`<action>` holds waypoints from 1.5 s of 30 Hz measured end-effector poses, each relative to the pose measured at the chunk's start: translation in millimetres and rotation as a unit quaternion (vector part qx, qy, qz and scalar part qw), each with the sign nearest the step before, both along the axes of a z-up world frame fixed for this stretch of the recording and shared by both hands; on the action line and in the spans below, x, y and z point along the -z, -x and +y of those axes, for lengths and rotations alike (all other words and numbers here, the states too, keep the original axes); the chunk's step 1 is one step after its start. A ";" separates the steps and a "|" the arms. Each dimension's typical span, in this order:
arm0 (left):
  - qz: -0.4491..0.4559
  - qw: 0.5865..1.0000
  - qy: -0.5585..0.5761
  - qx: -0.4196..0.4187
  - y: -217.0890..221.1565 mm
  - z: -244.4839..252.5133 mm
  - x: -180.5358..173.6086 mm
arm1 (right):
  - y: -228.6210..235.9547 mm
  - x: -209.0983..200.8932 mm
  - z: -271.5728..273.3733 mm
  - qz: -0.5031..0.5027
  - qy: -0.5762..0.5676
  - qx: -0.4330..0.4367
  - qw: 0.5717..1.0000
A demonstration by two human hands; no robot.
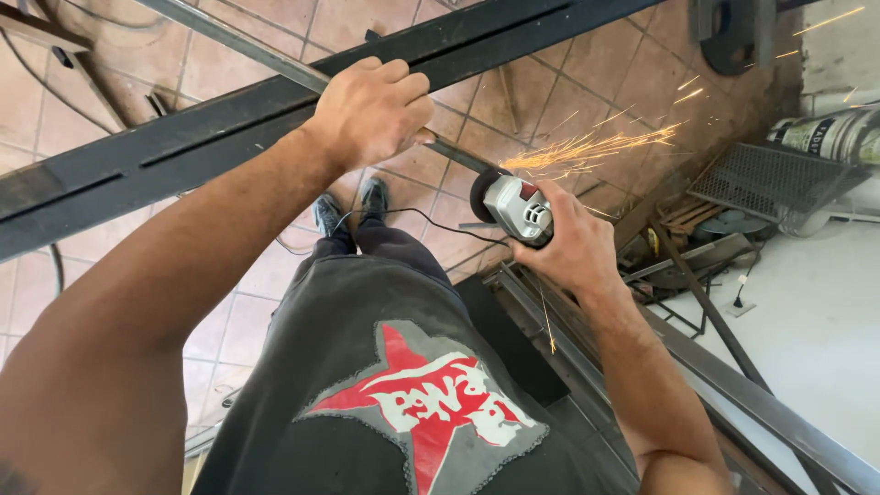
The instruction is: Cutting metal bars with an angle grinder in a workshop
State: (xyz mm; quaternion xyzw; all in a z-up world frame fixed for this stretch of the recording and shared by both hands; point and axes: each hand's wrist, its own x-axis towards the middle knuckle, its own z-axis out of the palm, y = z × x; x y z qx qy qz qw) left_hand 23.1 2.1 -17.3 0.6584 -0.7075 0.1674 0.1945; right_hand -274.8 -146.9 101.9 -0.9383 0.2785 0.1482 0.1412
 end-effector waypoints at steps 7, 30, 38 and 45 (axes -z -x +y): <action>-0.001 1.000 -0.015 -0.005 1.0 -2.0 -0.3 | -9.2 -5.4 -4.1 0.055 -0.030 0.011 0.998; -0.019 0.999 -0.035 -0.016 1.9 -5.0 4.5 | -30.7 -24.3 1.6 0.108 -0.047 0.037 0.992; -0.032 0.998 -0.039 -0.023 1.6 -4.9 0.3 | -12.7 -5.3 -10.0 0.070 -0.020 -0.005 0.997; -0.039 0.996 -0.074 -0.019 2.9 -5.1 -3.8 | -17.4 -10.5 -9.0 0.082 -0.038 -0.006 0.996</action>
